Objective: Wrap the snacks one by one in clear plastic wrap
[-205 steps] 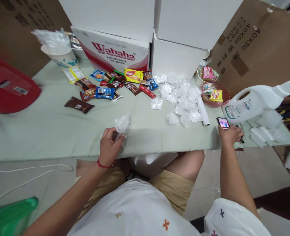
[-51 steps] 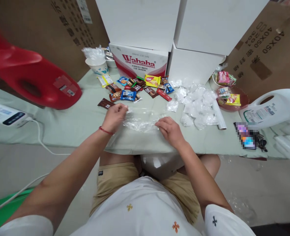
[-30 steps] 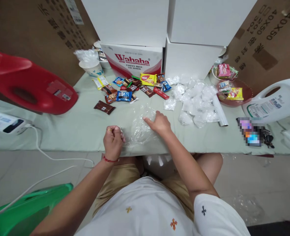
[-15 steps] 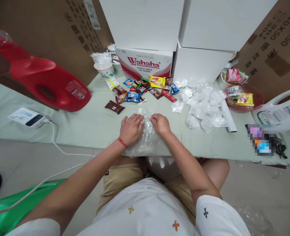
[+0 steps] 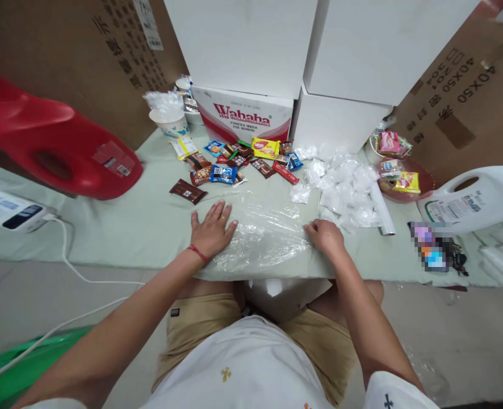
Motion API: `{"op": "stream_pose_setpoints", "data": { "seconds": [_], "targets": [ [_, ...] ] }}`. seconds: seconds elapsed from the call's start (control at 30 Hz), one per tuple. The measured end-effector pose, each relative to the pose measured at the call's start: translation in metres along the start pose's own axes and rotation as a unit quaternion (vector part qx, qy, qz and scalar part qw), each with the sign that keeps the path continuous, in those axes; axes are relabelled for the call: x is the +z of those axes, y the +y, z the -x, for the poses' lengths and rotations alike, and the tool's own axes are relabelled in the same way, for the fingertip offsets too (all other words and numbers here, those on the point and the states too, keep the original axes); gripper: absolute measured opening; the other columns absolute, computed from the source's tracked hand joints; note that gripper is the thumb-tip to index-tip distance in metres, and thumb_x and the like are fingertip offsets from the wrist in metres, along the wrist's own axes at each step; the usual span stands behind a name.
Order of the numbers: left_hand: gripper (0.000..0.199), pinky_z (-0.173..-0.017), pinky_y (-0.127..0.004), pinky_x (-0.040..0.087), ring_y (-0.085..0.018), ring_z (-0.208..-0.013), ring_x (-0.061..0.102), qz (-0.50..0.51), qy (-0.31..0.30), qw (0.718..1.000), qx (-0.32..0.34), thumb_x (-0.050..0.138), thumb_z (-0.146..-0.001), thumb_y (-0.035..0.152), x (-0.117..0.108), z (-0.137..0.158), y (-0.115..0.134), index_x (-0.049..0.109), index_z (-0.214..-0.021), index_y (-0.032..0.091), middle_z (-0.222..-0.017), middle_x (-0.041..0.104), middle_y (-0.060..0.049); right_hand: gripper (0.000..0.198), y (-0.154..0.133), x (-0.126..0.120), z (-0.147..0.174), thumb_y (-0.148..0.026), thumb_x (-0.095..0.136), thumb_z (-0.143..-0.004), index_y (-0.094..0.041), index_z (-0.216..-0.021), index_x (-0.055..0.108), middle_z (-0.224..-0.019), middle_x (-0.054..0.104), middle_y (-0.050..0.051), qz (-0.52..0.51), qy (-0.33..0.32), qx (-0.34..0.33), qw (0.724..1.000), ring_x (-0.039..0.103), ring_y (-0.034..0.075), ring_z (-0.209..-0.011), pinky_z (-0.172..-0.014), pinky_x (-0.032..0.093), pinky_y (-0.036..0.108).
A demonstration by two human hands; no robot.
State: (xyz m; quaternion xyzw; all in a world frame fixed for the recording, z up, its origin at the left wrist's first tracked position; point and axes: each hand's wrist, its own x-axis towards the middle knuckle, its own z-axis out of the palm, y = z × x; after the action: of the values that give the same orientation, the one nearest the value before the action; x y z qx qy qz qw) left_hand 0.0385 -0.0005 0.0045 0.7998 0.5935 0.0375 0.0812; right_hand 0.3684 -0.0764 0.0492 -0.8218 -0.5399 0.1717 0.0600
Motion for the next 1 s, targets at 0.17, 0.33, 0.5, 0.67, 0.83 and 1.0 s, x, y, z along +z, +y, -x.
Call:
{"op": "stream_pose_setpoints", "data": {
  "seconds": [0.17,0.33,0.5,0.67,0.83,1.0],
  "targets": [
    [0.066,-0.123,-0.075,0.008,-0.03,-0.16,0.023,0.0,0.007,1.0,0.012,0.026,-0.105,0.051,0.002,0.001,-0.002,0.032,-0.163,0.021,-0.173,0.023,-0.011,0.032,-0.054,-0.04,-0.049,-0.04,0.048,-0.101,-0.024,-0.107,0.075,-0.106,0.075,0.011,0.089,0.089,-0.035,0.991,0.068,0.027,-0.096,-0.072,0.042,0.03],
    [0.065,-0.123,-0.074,0.009,-0.031,-0.159,0.024,0.003,0.01,1.0,0.014,0.03,-0.104,0.05,0.001,0.002,-0.002,0.036,-0.162,0.021,-0.172,0.026,-0.011,0.042,-0.12,-0.03,-0.123,-0.042,0.055,-0.1,-0.019,-0.135,0.063,-0.139,0.061,0.018,0.139,0.06,-0.058,0.987,0.063,0.032,-0.119,-0.087,0.05,0.036],
    [0.063,-0.125,-0.072,0.007,-0.031,-0.159,0.025,0.014,0.026,0.999,0.017,0.033,-0.104,0.049,0.004,0.003,-0.004,0.038,-0.161,0.023,-0.171,0.028,-0.012,0.04,-0.126,-0.015,-0.148,-0.037,0.054,-0.1,-0.015,-0.132,0.065,-0.13,0.067,0.021,0.173,-0.014,-0.034,0.984,0.066,0.032,-0.118,-0.091,0.052,0.038],
    [0.063,-0.126,-0.071,0.005,-0.03,-0.159,0.026,0.03,0.031,0.999,0.024,0.033,-0.105,0.048,0.005,0.004,-0.006,0.039,-0.161,0.021,-0.171,0.029,-0.012,0.034,-0.112,-0.032,-0.146,-0.041,0.067,-0.091,-0.017,-0.113,0.076,-0.119,0.073,0.019,0.22,-0.076,-0.025,0.972,0.069,0.034,-0.111,-0.088,0.053,0.039],
    [0.062,-0.127,-0.069,0.007,-0.03,-0.159,0.026,0.035,0.027,0.999,0.023,0.034,-0.105,0.048,0.001,0.004,-0.007,0.039,-0.161,0.022,-0.171,0.029,-0.011,0.049,-0.164,-0.032,-0.172,-0.058,0.058,-0.096,-0.017,-0.113,0.077,-0.116,0.074,0.021,0.167,-0.01,-0.09,0.982,0.07,0.032,-0.109,-0.085,0.053,0.036],
    [0.062,-0.127,-0.07,0.011,-0.03,-0.158,0.028,0.042,0.021,0.999,0.026,0.032,-0.105,0.05,-0.002,0.005,-0.008,0.04,-0.16,0.024,-0.171,0.03,-0.01,0.051,-0.22,0.002,-0.194,-0.053,0.076,-0.084,-0.013,-0.116,0.075,-0.122,0.072,0.023,0.098,-0.011,-0.067,0.993,0.068,0.032,-0.115,-0.088,0.052,0.034]
  ]
}}
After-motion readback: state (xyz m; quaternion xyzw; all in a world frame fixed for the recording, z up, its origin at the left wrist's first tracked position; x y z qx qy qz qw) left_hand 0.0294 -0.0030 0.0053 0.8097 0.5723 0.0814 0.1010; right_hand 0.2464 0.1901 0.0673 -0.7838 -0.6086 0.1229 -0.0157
